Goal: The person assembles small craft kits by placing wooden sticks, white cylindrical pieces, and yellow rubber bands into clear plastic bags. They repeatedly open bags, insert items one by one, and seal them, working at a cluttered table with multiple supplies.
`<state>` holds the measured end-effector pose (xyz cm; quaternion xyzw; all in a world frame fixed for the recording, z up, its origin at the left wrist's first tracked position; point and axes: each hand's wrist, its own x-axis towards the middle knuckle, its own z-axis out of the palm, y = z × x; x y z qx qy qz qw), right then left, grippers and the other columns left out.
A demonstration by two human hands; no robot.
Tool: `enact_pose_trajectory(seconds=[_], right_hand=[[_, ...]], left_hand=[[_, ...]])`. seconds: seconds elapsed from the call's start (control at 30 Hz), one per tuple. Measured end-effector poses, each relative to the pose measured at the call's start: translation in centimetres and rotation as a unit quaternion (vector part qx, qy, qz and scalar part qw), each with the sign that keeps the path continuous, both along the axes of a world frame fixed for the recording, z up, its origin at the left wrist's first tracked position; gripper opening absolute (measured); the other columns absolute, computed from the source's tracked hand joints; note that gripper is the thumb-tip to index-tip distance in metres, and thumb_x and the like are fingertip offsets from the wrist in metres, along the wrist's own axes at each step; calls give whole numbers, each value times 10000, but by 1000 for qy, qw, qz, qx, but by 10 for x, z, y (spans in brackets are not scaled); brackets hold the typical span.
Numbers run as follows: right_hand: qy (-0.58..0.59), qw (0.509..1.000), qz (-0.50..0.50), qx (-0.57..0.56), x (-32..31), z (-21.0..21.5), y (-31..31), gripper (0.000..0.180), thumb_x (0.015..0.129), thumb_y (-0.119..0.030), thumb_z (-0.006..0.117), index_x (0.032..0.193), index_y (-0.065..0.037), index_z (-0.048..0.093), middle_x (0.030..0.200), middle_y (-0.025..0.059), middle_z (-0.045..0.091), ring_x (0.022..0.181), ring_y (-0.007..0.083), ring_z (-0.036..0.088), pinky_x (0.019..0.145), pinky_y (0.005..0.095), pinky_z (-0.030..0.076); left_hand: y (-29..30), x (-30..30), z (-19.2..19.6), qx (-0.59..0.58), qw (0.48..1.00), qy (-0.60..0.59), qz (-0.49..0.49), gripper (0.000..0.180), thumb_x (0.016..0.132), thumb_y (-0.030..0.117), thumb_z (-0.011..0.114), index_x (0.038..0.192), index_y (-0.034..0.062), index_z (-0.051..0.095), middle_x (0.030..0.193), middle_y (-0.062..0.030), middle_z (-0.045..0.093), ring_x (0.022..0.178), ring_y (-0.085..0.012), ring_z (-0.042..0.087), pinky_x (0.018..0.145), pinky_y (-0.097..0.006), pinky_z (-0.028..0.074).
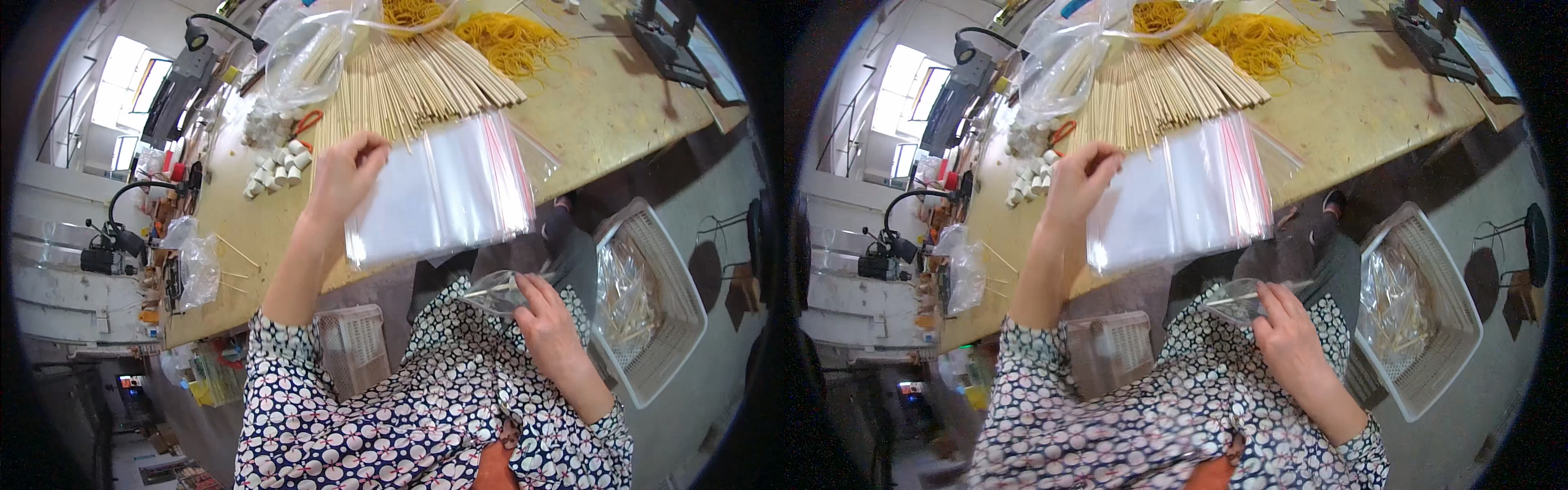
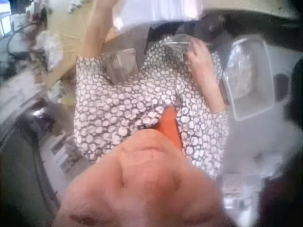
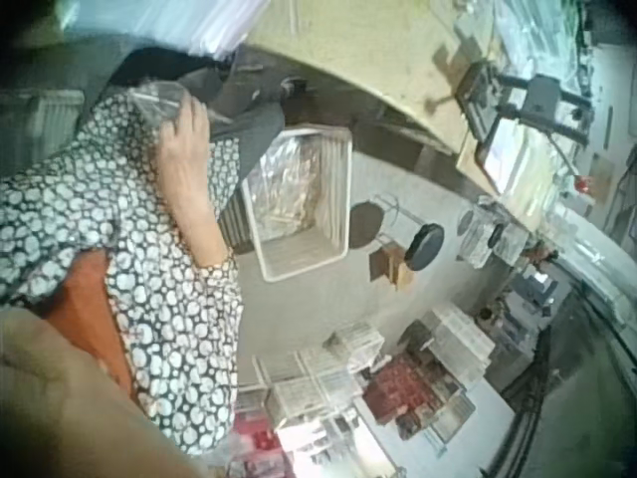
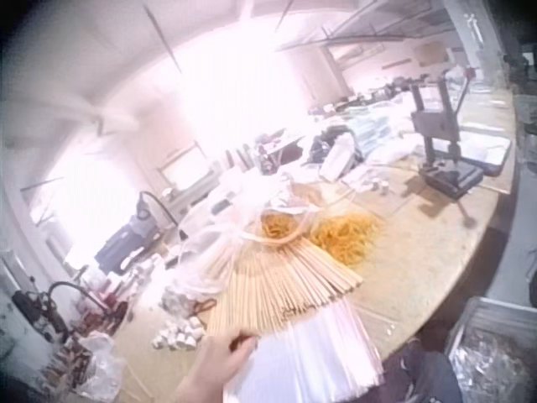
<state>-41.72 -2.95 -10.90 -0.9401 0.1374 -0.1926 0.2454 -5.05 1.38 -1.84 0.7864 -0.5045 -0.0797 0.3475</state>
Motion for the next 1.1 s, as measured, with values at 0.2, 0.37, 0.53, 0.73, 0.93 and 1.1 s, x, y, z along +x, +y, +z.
enact_pose_trajectory(seconds=[0.2, 0.37, 0.53, 0.73, 0.93, 1.1], right_hand=[[9, 999, -11, 40, -9, -19, 1, 124, 753, -36, 631, 833, 54, 602, 1334, 252, 602, 1273, 416, 564, 1089, 486, 487], [-8, 997, -30, 65, -18, -24, -7, 124, 751, -32, 628, 834, 54, 593, 1317, 258, 606, 1269, 419, 566, 1095, 494, 480], [-24, 996, -36, 77, -22, -21, -12, 136, 750, -25, 620, 851, 62, 592, 1289, 272, 612, 1261, 420, 573, 1103, 499, 473], [-21, 997, -31, 73, -21, -16, -12, 131, 756, -22, 618, 859, 57, 598, 1280, 264, 620, 1256, 410, 579, 1095, 491, 480], [-5, 998, -44, 35, -20, -18, -2, 105, 770, -26, 630, 848, 39, 605, 1289, 243, 629, 1256, 403, 583, 1076, 466, 496], [-13, 998, -58, 30, -17, -6, 2, 86, 779, -19, 621, 850, 29, 610, 1312, 238, 620, 1269, 399, 573, 1067, 461, 496]], left_hand=[[-108, 113, -15, 165, 972, -145, 81, 445, 924, 399, 681, 1004, -33, 753, 866, -147, 764, 765, -212, 729, 753, -355, 573], [-161, 140, -32, 262, 934, -190, 148, 531, 889, 473, 646, 936, -43, 764, 934, -257, 754, 961, -408, 731, 896, -466, 549], [-171, 174, -45, 272, 952, 1, 139, 422, 877, 379, 722, 827, -40, 731, 788, -180, 734, 649, -267, 692, 633, -388, 556], [-148, 172, -44, 134, 930, 308, 151, 280, 990, 211, 663, 874, -41, 699, 713, -107, 695, 509, -130, 608, 447, -252, 492], [-120, 155, -16, 103, 897, 418, 97, 269, 1052, 235, 604, 1027, 4, 738, 704, 3, 632, 571, -54, 573, 496, -157, 469], [-78, 116, 18, 28, 928, 372, 11, 203, 976, 192, 736, 1109, 40, 719, 863, -8, 708, 731, -70, 673, 643, -179, 569]])
